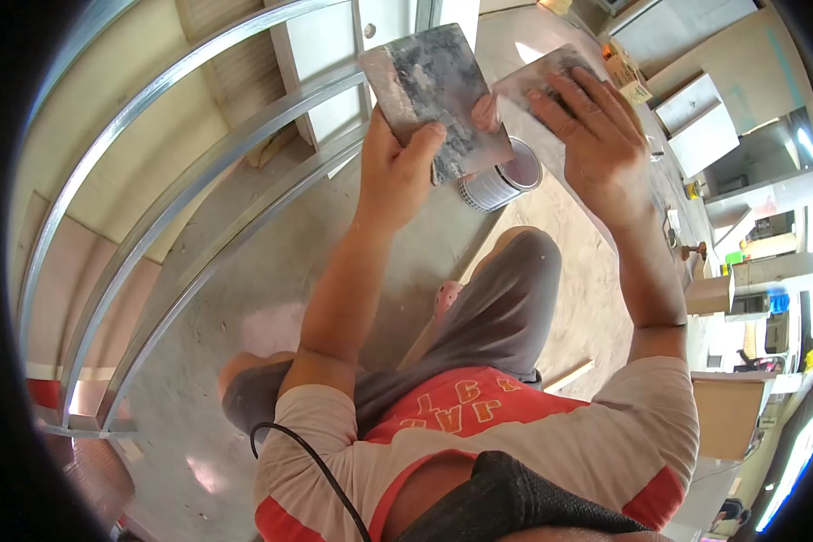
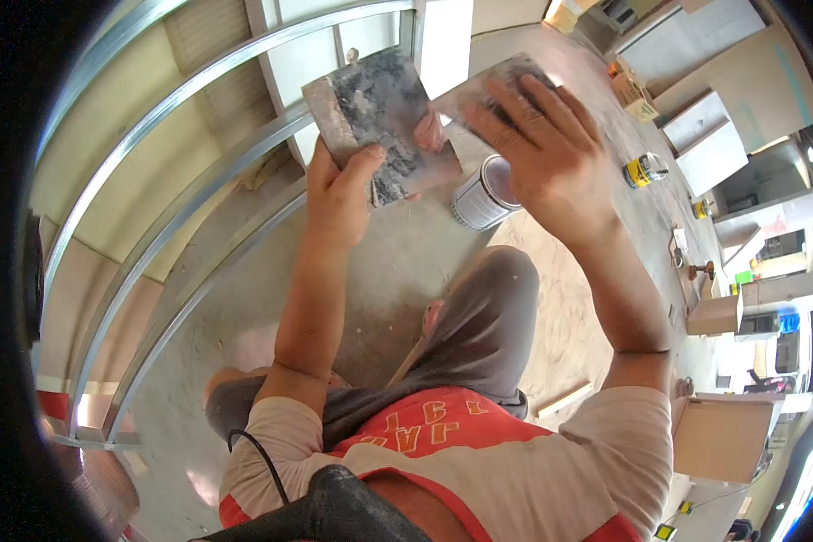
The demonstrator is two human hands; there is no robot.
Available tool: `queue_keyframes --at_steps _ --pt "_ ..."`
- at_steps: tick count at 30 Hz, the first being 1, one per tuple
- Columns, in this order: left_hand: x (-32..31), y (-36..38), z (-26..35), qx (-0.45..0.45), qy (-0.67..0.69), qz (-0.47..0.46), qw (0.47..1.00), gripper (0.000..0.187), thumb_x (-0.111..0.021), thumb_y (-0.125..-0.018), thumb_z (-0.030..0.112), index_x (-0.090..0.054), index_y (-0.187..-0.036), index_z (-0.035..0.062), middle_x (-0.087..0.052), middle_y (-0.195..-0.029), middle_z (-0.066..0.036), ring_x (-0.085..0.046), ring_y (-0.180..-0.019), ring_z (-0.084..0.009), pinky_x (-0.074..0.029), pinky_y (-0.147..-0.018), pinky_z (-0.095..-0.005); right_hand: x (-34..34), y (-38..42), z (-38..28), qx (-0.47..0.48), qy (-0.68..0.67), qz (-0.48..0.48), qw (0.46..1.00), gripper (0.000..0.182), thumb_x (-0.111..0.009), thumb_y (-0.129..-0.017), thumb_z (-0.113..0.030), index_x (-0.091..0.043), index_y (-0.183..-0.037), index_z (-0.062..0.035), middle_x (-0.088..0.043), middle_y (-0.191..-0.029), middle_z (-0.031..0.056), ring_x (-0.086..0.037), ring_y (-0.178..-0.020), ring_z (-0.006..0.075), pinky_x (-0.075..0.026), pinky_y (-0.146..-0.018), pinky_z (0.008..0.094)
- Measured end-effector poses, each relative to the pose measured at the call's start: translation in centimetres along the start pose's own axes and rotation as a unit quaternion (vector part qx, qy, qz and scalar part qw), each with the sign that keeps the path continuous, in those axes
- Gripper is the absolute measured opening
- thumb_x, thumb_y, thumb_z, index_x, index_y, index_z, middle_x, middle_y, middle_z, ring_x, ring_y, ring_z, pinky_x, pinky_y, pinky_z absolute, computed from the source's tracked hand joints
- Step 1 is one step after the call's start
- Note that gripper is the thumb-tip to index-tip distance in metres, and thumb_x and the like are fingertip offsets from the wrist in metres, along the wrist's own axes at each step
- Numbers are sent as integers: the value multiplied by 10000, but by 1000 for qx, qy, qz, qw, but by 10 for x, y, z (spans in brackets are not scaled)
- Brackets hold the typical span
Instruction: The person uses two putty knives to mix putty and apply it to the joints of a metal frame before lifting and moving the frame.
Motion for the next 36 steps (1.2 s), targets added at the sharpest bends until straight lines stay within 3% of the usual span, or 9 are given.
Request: queue_keyframes --at_steps 5,8,17,22,31,32,34,35,36 --pt "5 0 -3 7 -43 20 999 368 -516 -824 28 -400 -1167 -39 -560 -1002 -98 -570 -817 -112 -506 -648 -251 -2 -2 -2 36 4 -10 999 319 -601 -660 -136 -669 -970 -169 -627 -1022 25 -589 -990 238 -461 -859 377" --pt "6 0 -4 0 -33 8 999 342 -492 -818 18 -417 -1148 -35 -573 -1015 -155 -640 -789 -247 -595 -547 -413 -5 -1 -12 68 -16 -29 997 314 -594 -674 -121 -666 -976 -167 -625 -1039 28 -585 -1003 235 -458 -866 383" --pt "9 -2 -6 15 -56 27 998 346 -488 -813 25 -428 -1150 -25 -584 -1022 -163 -647 -801 -268 -586 -521 -420 -10 5 -4 9 -63 4 998 365 -604 -658 -28 -659 -1003 -131 -633 -1060 58 -608 -971 257 -484 -845 395" --pt "-7 5 -2 47 151 21 987 378 -477 -802 41 -425 -1173 -13 -591 -1027 -166 -648 -811 -275 -554 -473 -408 -25 20 -27 -90 -249 81 961 492 -587 -641 91 -634 -1094 -95 -624 -1109 106 -626 -971 284 -534 -821 350" --pt "1 7 5 -25 168 -1 985 391 -498 -810 20 -390 -1183 -30 -563 -1039 -174 -637 -834 -283 -572 -489 -435 -28 46 -5 -117 -171 6 978 378 -611 -693 67 -634 -1058 -28 -656 -1004 126 -652 -871 266 -530 -740 323" --pt "1 6 9 -41 165 6 985 394 -505 -811 22 -388 -1183 -32 -561 -1039 -172 -637 -829 -281 -570 -478 -439 -31 59 5 -266 -309 38 912 338 -604 -719 60 -629 -1050 -6 -658 -991 126 -652 -864 249 -526 -743 313" --pt "2 6 19 -96 70 40 992 390 -518 -845 20 -375 -1202 -41 -546 -1059 -132 -595 -863 -196 -537 -654 -349 -42 87 7 -514 -541 92 660 262 -590 -772 47 -620 -1032 40 -660 -964 125 -650 -850 216 -518 -749 293" --pt "7 4 15 -139 26 50 989 391 -519 -852 18 -371 -1209 -44 -542 -1066 -123 -578 -876 -174 -513 -704 -324 -44 90 4 -534 -636 137 540 193 -583 -784 45 -616 -972 76 -659 -901 115 -637 -804 174 -509 -720 281" --pt "7 4 17 -177 -19 57 982 393 -520 -860 16 -366 -1217 -46 -538 -1073 -115 -560 -889 -152 -490 -755 -300 -48 89 -2 -538 -674 115 494 194 -586 -762 59 -619 -954 69 -659 -882 115 -636 -786 174 -508 -709 280"
Point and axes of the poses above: each hand's wrist, its own y-axis away from the middle knuckle, its own x-axis out of the back of the hand, z = x × y, the point moved 5 cm from there along -y, towards the middle knuckle
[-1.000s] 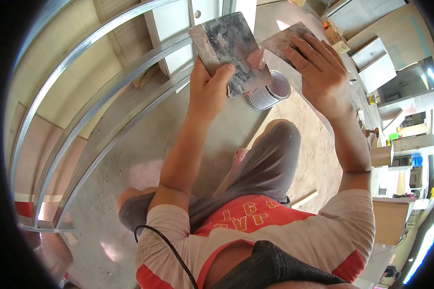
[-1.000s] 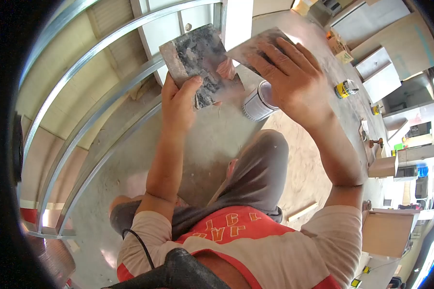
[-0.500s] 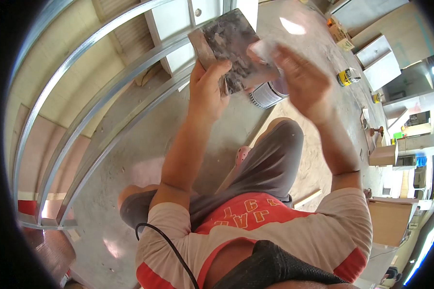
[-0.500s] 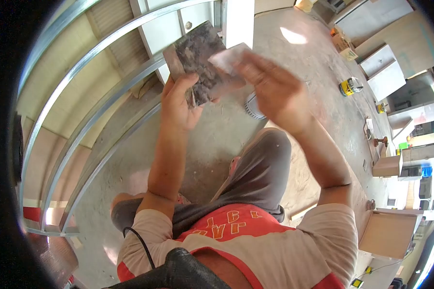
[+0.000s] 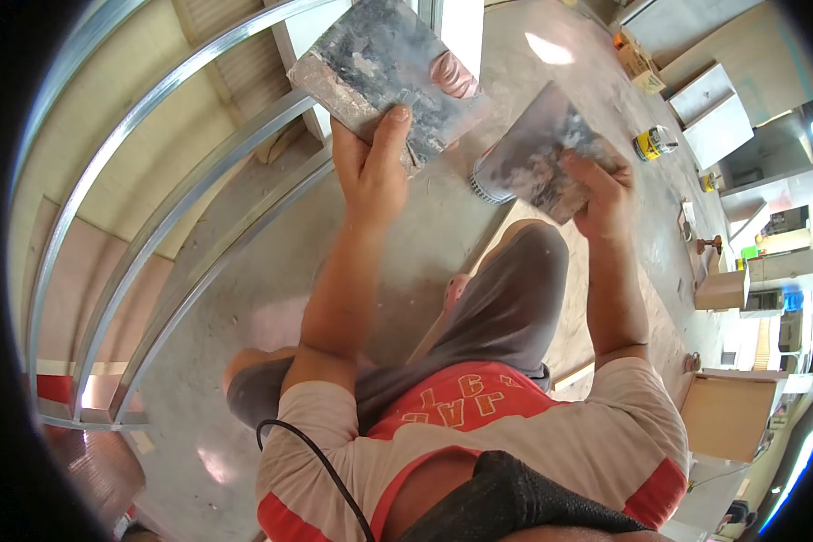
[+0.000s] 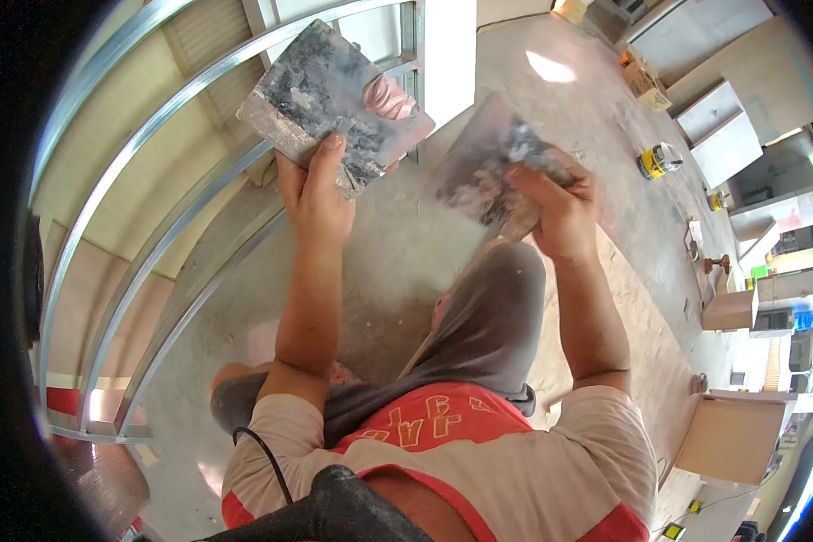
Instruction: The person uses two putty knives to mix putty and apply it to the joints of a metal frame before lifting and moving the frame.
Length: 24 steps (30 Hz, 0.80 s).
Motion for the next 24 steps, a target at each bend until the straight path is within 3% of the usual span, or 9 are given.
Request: queue_keyframes --at_steps 6,13,16,17,18,19,20,22,24 --pt "-19 20 6 43 -7 -63 997 466 -518 -842 -4 -359 -1279 -35 -498 -1163 -83 -474 -1023 -138 -371 -906 -266 -14 5 13 -151 -89 -20 984 183 -588 -688 94 -620 -866 64 -652 -802 131 -634 -695 192 -514 -643 292" --pt "-29 30 3 127 -75 -197 969 312 -498 -895 63 -427 -1182 -37 -552 -977 -41 -500 -827 -76 -401 -766 -226 -20 4 8 -148 -82 -56 984 209 -583 -687 97 -617 -892 69 -652 -798 132 -640 -706 191 -518 -659 288" --pt "-26 24 1 134 -52 -182 973 325 -489 -897 105 -429 -1185 -32 -551 -977 -47 -506 -825 -84 -399 -757 -226 -13 1 4 -76 -103 -88 988 229 -584 -698 110 -617 -921 67 -652 -828 132 -642 -759 196 -512 -702 285" --pt "-21 18 0 129 -47 -95 986 348 -485 -879 114 -433 -1194 -24 -548 -992 -60 -527 -845 -111 -409 -781 -238 -9 2 -7 7 -106 -70 992 233 -575 -709 118 -616 -933 68 -652 -847 134 -640 -768 198 -511 -718 290" --pt "-17 13 -4 160 81 -13 984 345 -487 -850 80 -438 -1180 -7 -547 -1023 -86 -556 -885 -158 -461 -785 -298 -10 6 -19 88 -109 -56 989 237 -567 -721 127 -615 -946 68 -652 -865 136 -638 -777 200 -509 -735 296" --pt "-15 8 -3 181 121 -12 976 361 -488 -837 76 -434 -1186 5 -554 -1049 -113 -582 -895 -225 -498 -689 -394 -11 12 -28 165 -112 -40 979 242 -558 -732 135 -614 -958 69 -652 -884 138 -636 -786 202 -507 -751 301" --pt "-12 6 -2 202 161 -13 966 378 -490 -824 72 -429 -1192 17 -561 -1075 -140 -608 -904 -293 -535 -593 -490 -15 18 -36 259 -45 -24 965 219 -530 -795 133 -608 -991 74 -640 -973 158 -627 -816 196 -514 -755 332" --pt "-16 7 -8 210 182 -4 961 384 -479 -828 74 -414 -1203 24 -565 -1068 -145 -623 -872 -299 -537 -526 -481 -47 31 -51 364 206 -49 907 287 -564 -779 122 -619 -1043 24 -636 -1021 160 -626 -867 225 -515 -771 344" --pt "-20 8 -6 201 195 -15 960 389 -472 -832 78 -402 -1212 31 -568 -1061 -147 -632 -859 -297 -547 -494 -470 -64 31 -53 494 349 -104 789 362 -598 -733 115 -626 -1069 -18 -633 -1038 154 -622 -899 264 -516 -769 346"
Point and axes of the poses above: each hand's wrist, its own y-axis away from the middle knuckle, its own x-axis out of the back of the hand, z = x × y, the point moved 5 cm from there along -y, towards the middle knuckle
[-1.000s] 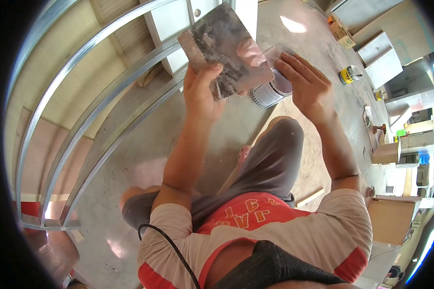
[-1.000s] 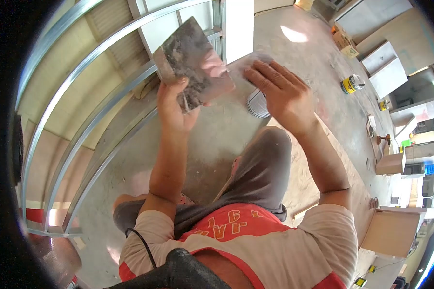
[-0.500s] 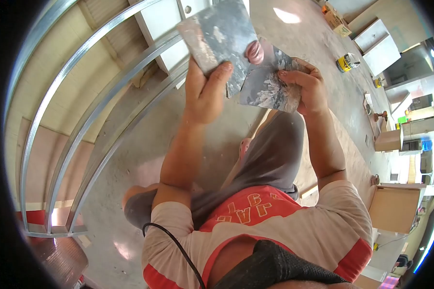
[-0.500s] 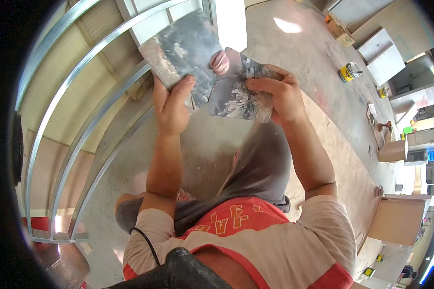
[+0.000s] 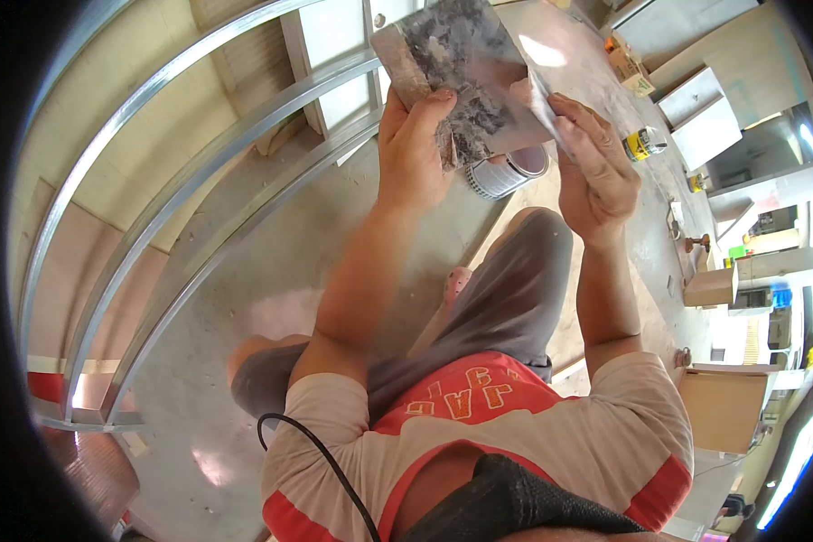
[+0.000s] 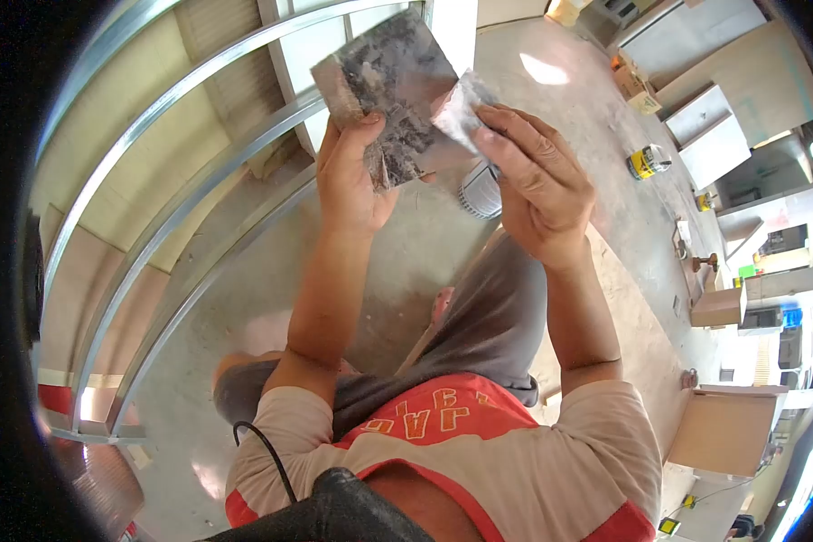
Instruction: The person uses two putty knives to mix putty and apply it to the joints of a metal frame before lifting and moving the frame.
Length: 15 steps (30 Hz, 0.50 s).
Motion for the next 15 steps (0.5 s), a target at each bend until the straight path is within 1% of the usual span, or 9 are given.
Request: queue_keyframes --at_steps 1,2,4,5,7,8,11,14,15 --pt "-4 0 4 -15 -1 -18 1000 391 -470 -834 81 -398 -1216 33 -569 -1058 -146 -633 -862 -292 -554 -495 -463 -6 -4 -5 87 70 -41 993 402 -615 -710 111 -630 -1082 -40 -632 -1047 152 -620 -914 283 -516 -768 346" --pt "-7 0 10 -31 -3 -34 999 394 -468 -836 84 -394 -1220 36 -570 -1054 -146 -635 -865 -286 -562 -497 -456 -7 -9 -9 89 87 -54 991 431 -615 -689 117 -632 -1085 -51 -631 -1046 151 -618 -917 298 -515 -771 346" --pt "-6 1 20 -25 15 -49 998 395 -466 -840 86 -388 -1224 38 -568 -1054 -147 -636 -869 -278 -571 -489 -449 -10 -18 -22 91 121 -79 985 489 -615 -647 130 -637 -1091 -75 -628 -1044 149 -614 -923 327 -513 -778 344" --pt "-5 1 24 -20 23 -58 998 395 -465 -842 87 -385 -1226 39 -567 -1053 -147 -636 -871 -273 -575 -486 -445 -12 -21 -24 95 133 -89 983 482 -605 -653 133 -636 -1089 -70 -627 -1047 152 -615 -922 326 -512 -780 345" --pt "-2 -1 24 -40 24 -53 997 396 -463 -845 90 -385 -1230 45 -568 -1052 -145 -638 -864 -273 -573 -483 -440 -16 -25 -28 100 159 -109 976 468 -587 -665 140 -633 -1087 -60 -623 -1052 159 -616 -920 322 -510 -782 347" --pt "-1 -2 25 -51 26 -49 997 396 -462 -847 92 -385 -1233 47 -568 -1052 -143 -639 -860 -273 -573 -481 -437 -18 -27 -27 83 164 -113 976 462 -582 -669 138 -631 -1086 -54 -622 -1056 159 -616 -921 322 -509 -784 349" --pt "-2 0 37 -41 52 -64 996 370 -453 -856 97 -393 -1218 53 -570 -1056 -137 -643 -845 -272 -577 -527 -426 -20 -32 -14 40 172 -123 977 413 -571 -696 115 -625 -1079 -32 -625 -1053 152 -618 -923 319 -505 -789 352" --pt "-11 -1 64 -69 138 -35 987 348 -466 -862 122 -397 -1197 53 -575 -1045 -130 -646 -837 -272 -577 -565 -424 -28 -18 -1 -47 212 -163 962 362 -557 -735 106 -624 -1068 -17 -636 -1023 153 -621 -919 318 -504 -792 351" --pt "-5 -7 67 -92 109 -7 990 325 -456 -887 171 -396 -1182 50 -584 -1030 -130 -646 -838 -272 -569 -574 -430 -28 -15 -6 -50 201 -83 975 353 -567 -764 88 -608 -1099 -18 -645 -997 166 -626 -868 310 -504 -761 352"
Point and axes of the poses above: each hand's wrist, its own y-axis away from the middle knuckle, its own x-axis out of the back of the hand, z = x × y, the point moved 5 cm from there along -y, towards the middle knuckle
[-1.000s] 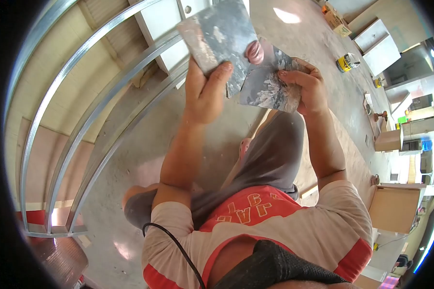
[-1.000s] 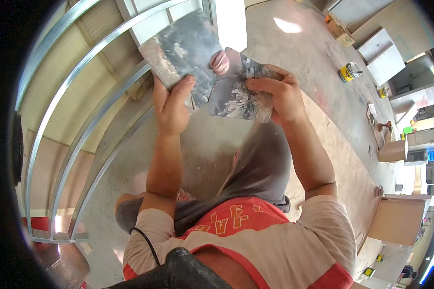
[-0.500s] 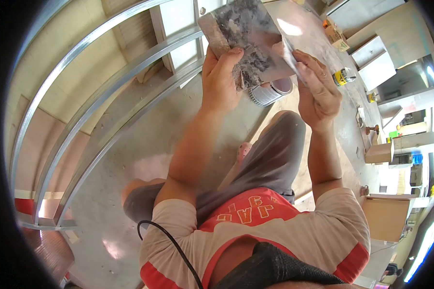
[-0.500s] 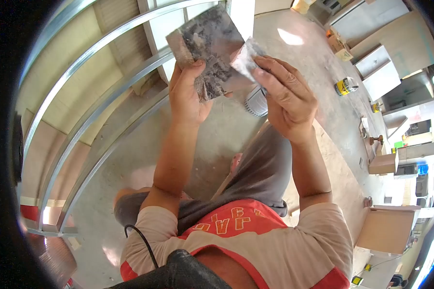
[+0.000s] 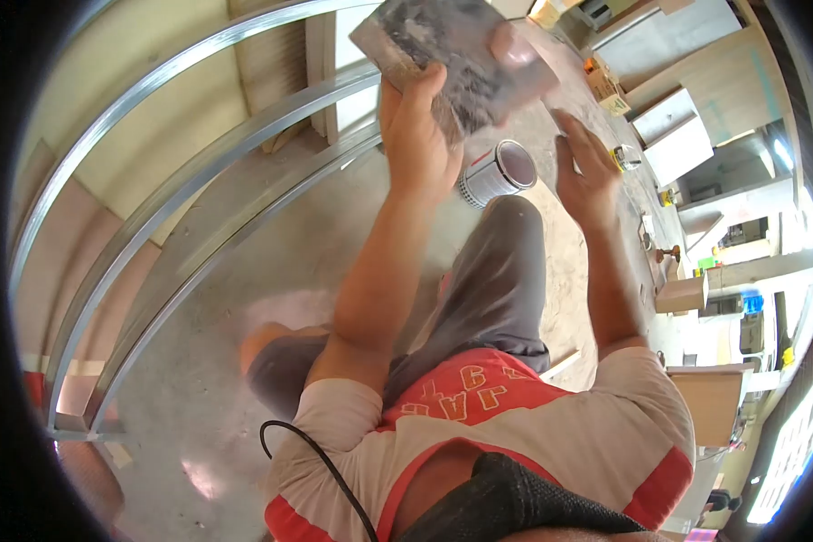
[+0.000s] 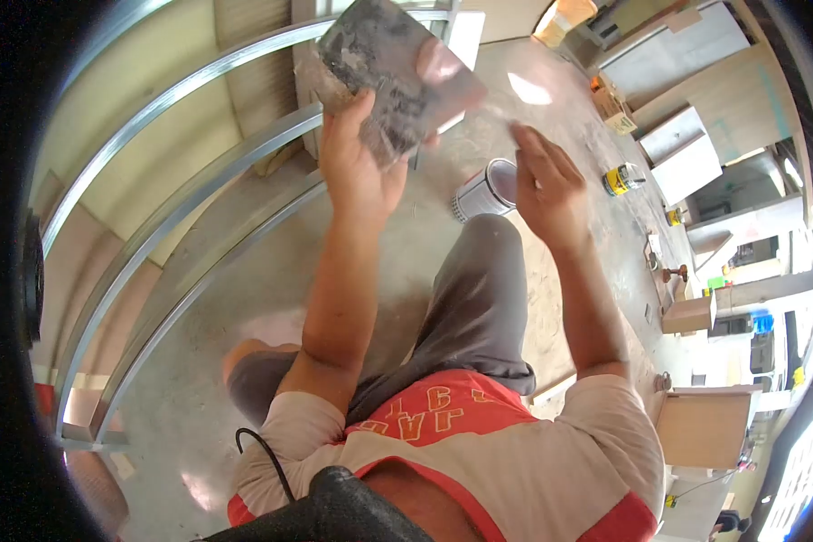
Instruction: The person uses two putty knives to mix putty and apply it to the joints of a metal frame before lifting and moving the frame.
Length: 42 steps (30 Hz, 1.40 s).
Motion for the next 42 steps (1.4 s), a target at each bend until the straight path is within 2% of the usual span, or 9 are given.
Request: queue_keyframes --at_steps 5,7,14,17,19,22,28,37,42 --pt "31 -8 -56 128 -10 81 988 350 -382 -950 259 -310 -1197 23 -552 -1002 -179 -639 -642 -292 -568 -506 -392 2 7 -68 98 6 162 982 441 -616 -701 103 -566 -1125 -10 -656 -965 178 -605 -794 262 -486 -714 333" --pt "24 9 -77 171 10 57 984 330 -381 -958 256 -331 -1199 35 -542 -1005 -120 -618 -734 -218 -560 -639 -341 -13 8 -75 118 -13 176 977 465 -622 -665 101 -561 -1113 -6 -657 -973 167 -606 -813 260 -484 -722 336" --pt "59 18 -69 170 171 -72 968 233 -502 -927 248 -479 -1084 77 -539 -872 -43 -537 -674 -135 -479 -585 -239 -22 5 -85 43 -235 -75 968 496 -723 -676 -79 -554 -1129 32 -615 -1086 182 -623 -895 322 -492 -779 365" --pt "48 9 -46 198 -174 161 951 215 -533 -907 221 -468 -1076 106 -522 -795 -30 -399 -439 -96 -356 -410 -207 -9 2 -59 53 -262 -118 956 398 -697 -710 -59 -595 -1086 26 -640 -996 169 -639 -866 286 -501 -770 374" --pt "49 7 -45 195 71 31 978 176 -491 -930 229 -477 -1059 111 -536 -810 -31 -370 -411 -98 -288 -363 -216 -4 -6 -12 -54 -299 -80 949 342 -640 -751 -6 -609 -1090 15 -648 -876 126 -643 -822 206 -504 -729 315" --pt "53 1 -39 272 79 -22 959 177 -419 -955 216 -545 -943 92 -618 -803 -31 -330 -339 -79 -252 -329 -203 -21 -31 41 -172 -360 -98 912 353 -565 -788 66 -600 -1133 1 -640 -769 62 -626 -781 109 -485 -691 229" --pt "54 -13 -42 306 -56 -25 950 255 -356 -966 183 -480 -1148 55 -652 -910 -91 -362 -293 -75 -210 -254 -219 -79 -67 70 -73 -535 -245 806 398 -548 -788 103 -602 -1157 -38 -628 -756 16 -558 -689 55 -434 -618 192" --pt "67 -35 -68 349 120 -54 928 324 -321 -972 202 -436 -1177 -21 -623 -903 -147 -392 -307 -91 -304 -270 -213 -132 -86 112 61 -575 -377 724 484 -508 -685 160 -589 -1140 13 -660 -925 67 -568 -629 86 -441 -564 217" --pt "72 -37 -84 404 229 -139 875 380 -261 -985 242 -390 -1193 -49 -573 -836 -149 -435 -340 -129 -351 -300 -268 -142 -80 119 11 -671 -380 637 505 -485 -655 162 -565 -1144 61 -640 -766 90 -586 -566 113 -436 -506 218"
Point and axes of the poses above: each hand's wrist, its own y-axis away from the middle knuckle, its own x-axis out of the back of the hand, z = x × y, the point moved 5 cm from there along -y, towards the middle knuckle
